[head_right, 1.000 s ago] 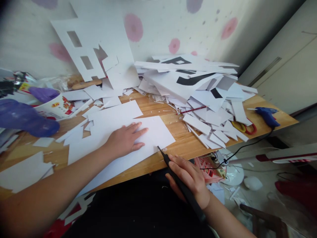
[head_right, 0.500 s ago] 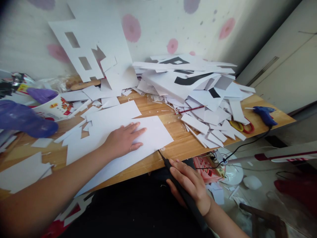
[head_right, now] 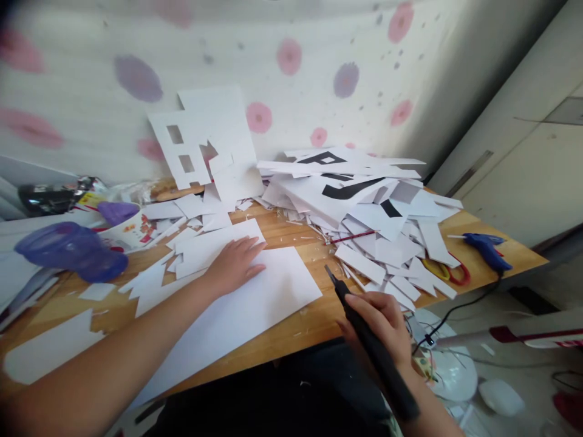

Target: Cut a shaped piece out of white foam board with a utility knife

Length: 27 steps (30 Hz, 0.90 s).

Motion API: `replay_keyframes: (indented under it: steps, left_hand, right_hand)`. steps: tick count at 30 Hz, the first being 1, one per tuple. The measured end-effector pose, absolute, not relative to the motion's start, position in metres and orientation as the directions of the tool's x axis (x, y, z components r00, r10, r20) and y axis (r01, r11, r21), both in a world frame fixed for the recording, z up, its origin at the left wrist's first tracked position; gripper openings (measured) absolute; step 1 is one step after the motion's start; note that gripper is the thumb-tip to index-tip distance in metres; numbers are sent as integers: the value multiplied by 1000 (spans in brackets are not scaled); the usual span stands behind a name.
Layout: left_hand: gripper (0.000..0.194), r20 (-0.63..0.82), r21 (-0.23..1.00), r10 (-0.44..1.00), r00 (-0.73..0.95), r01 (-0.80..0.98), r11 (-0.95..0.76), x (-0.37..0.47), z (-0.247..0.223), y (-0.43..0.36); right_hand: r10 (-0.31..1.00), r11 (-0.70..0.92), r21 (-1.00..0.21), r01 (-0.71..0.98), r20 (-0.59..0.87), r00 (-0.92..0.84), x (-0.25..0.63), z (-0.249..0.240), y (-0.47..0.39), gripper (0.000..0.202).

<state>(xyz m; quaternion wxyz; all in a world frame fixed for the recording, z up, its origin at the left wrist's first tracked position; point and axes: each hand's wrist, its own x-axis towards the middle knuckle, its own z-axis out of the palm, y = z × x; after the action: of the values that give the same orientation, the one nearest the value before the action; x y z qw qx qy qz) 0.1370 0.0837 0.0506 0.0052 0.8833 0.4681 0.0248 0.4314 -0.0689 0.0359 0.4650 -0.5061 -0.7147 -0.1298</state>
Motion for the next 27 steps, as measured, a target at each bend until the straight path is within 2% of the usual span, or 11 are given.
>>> replay_keyframes:
  steps: [2,5,7,9,13,15,17,19,22,27]
  left_hand:
    - [38,40,43,834,551,833,-552,141,52,98]
    - [30,44,50,835,549,833,-550,147,53,112]
    - [30,48,58,833,552,831,-554,152,52,116]
    - [31,52,73,831,554,828,-557,157,50,118]
    - [37,64,122,831,553,822,-556,167,44,116]
    - [39,65,150,830,553,817,-556,170,41,115]
    - [40,61,178,833,551,815,-552,172,39,114]
    - [40,55,204,839,541,816,-540,173,37,115]
    - [37,46,233,854,519,825,-514,176,36,116]
    - [30,53,256,867,495,833,-491,182,43,114]
  right_hand:
    - [697,469,-294,833,702,-146,433,37,-49,27]
    - [890,377,-359,854,397,-226,437,37,-22,23]
    - [929,343,-340,876,263,-262,441,36,-7,22]
    - [915,392,-276,878,213,-342,446,36,6,20]
    - [873,479,-122,869,164,-458,455,35,19,38]
    - [866,478,-79,875,212,-454,455,37,17,49]
    - [860,443,-136,886,345,-377,450,41,10,48]
    - [851,424,-278,862,447,-275,435,45,1,40]
    - [873,419,-423,803,430,-230,402,40,-12,34]
    - [905,358,-483,799,390,-170,365,10,-11,59]
